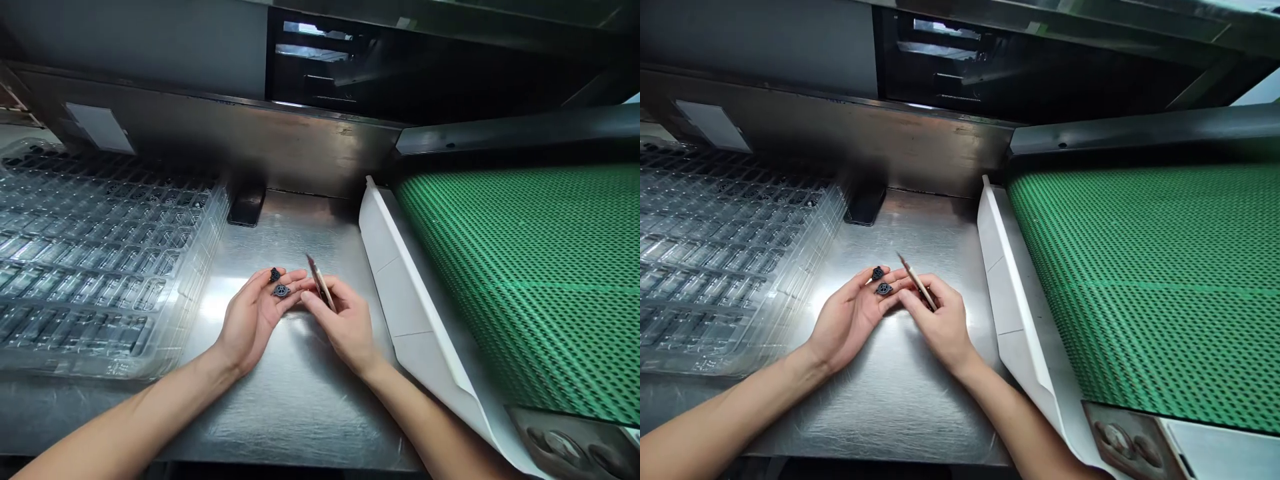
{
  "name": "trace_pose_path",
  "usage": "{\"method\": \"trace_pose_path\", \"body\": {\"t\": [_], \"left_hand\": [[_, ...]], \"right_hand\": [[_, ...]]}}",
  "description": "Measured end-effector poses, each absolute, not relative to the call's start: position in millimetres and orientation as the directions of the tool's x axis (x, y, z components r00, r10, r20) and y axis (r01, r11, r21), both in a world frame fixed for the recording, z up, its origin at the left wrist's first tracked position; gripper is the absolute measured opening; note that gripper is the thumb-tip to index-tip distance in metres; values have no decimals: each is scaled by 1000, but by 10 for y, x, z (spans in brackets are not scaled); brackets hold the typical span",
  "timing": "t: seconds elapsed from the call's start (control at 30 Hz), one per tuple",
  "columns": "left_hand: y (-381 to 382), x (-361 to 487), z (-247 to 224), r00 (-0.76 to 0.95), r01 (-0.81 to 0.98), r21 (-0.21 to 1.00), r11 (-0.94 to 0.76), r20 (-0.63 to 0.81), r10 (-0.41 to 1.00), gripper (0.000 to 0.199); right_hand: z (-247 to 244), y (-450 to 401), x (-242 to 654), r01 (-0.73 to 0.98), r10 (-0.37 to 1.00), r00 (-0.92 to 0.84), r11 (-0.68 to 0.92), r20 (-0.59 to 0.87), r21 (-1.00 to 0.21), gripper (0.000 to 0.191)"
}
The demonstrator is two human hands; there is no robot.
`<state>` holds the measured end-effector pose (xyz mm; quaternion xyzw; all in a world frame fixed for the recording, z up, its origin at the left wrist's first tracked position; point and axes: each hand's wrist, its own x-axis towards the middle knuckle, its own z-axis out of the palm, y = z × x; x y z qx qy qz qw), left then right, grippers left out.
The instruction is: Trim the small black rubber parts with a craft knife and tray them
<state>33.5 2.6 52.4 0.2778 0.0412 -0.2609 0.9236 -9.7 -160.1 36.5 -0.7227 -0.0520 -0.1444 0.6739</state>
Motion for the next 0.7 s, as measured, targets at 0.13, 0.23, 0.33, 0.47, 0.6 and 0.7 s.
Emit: {"method": "trace_pose_path", "body": {"t": [0.13, 0.23, 0.33, 0.47, 0.6, 0.7], "left_hand": [[9, 303, 515, 853, 517, 490, 701, -224, -472, 19], [8, 282, 507, 838, 536, 502, 679, -223, -497, 15], [14, 268, 504, 834, 543, 509, 669, -233, -500, 15], [27, 247, 519, 837, 540, 523, 660, -252, -485, 15], [32, 247, 531, 832, 542, 550, 636, -244, -498, 17], [33, 290, 496, 836, 537, 542, 646, -245, -490, 15]], "right_hand": [[343, -1574, -151, 438, -16, 883, -333, 470, -835, 11], [326, -1582, -142, 491, 53, 857, -385, 513, -781, 23], [316, -1612, -110, 519, 89, 841, -412, 534, -749, 28], [331, -1638, -92, 549, 115, 819, -443, 563, -708, 38], [373, -1635, -116, 572, 133, 792, -500, 596, -650, 26], [395, -1641, -141, 553, 121, 791, -560, 599, -617, 22]]}}
